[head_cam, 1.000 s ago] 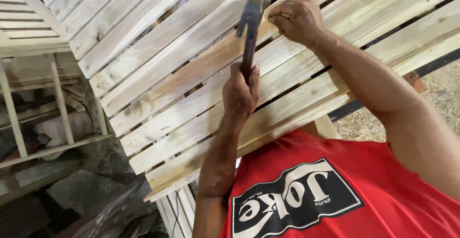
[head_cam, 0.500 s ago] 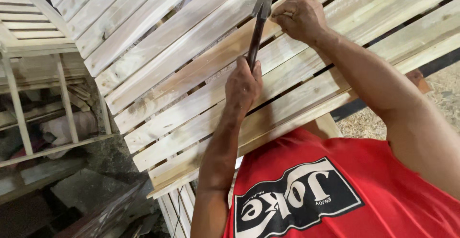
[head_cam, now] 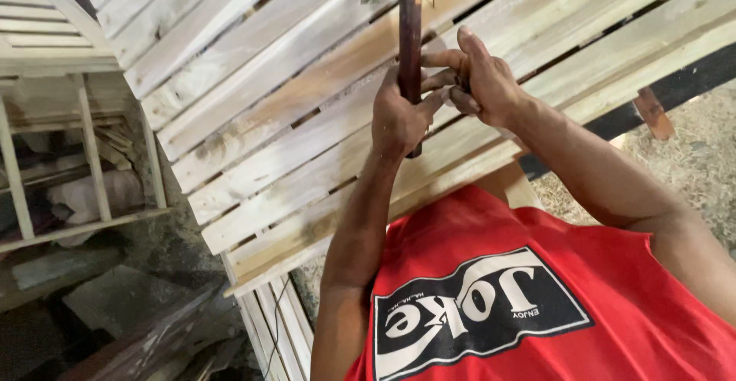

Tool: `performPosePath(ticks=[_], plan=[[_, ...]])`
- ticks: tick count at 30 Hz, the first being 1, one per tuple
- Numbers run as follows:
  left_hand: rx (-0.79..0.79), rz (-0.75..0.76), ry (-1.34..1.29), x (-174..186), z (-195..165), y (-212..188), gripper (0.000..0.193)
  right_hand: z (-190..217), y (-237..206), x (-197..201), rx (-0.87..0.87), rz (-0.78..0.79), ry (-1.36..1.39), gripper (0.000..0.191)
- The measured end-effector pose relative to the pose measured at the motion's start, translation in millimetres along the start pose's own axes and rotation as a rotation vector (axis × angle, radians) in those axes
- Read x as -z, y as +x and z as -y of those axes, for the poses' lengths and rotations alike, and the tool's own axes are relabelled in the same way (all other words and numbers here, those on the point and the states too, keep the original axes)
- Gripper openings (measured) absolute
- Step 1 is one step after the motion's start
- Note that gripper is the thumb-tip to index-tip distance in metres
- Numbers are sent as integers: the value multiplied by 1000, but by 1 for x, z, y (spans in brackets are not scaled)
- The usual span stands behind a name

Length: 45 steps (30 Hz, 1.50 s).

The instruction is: The person hammers nails into wooden slats to assemble pallet-like wooden frames. They hold a claw hammer in one hand, position nails with the other, drive nails across multiple slats, and reposition the wooden panel between nails, occasionally reaching for more nails.

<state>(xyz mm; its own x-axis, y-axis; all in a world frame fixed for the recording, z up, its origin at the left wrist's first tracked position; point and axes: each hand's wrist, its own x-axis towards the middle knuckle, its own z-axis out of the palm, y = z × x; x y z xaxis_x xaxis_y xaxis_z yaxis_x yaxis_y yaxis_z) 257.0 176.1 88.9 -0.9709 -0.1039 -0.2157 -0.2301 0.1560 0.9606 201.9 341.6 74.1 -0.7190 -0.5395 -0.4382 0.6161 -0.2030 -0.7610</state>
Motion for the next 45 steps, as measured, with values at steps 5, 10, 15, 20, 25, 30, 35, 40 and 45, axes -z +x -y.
performPosePath(ticks=[5, 10, 15, 20, 25, 30, 35, 40, 45], plan=[[-75, 73, -191, -9, -1, -16, 32, -13, -21, -16, 80, 41, -187, 85], [16, 37, 42, -7, 0, -31, 30, -21, -42, -22, 56, 50, -347, 78], [-235, -86, 319, -6, 12, -41, 32, -35, -47, -9, -23, 18, -422, 49], [-160, -181, 250, -8, 23, -47, 30, -40, -51, 10, 314, 152, -472, 21], [-114, -178, -17, -19, 28, -47, 25, -36, -58, 16, 104, -186, -429, 16], [-19, -146, -319, -33, 27, -41, 18, -38, -46, 13, 93, -93, 30, 20], [25, -148, -369, -28, 22, -32, 20, -37, -32, 15, 35, 56, 329, 13], [31, -119, -221, -2, 20, -30, 25, 2, 0, 52, 482, -372, -814, 18], [-17, -121, 60, 16, 21, -34, 27, 15, 35, 80, 418, -316, -935, 16]])
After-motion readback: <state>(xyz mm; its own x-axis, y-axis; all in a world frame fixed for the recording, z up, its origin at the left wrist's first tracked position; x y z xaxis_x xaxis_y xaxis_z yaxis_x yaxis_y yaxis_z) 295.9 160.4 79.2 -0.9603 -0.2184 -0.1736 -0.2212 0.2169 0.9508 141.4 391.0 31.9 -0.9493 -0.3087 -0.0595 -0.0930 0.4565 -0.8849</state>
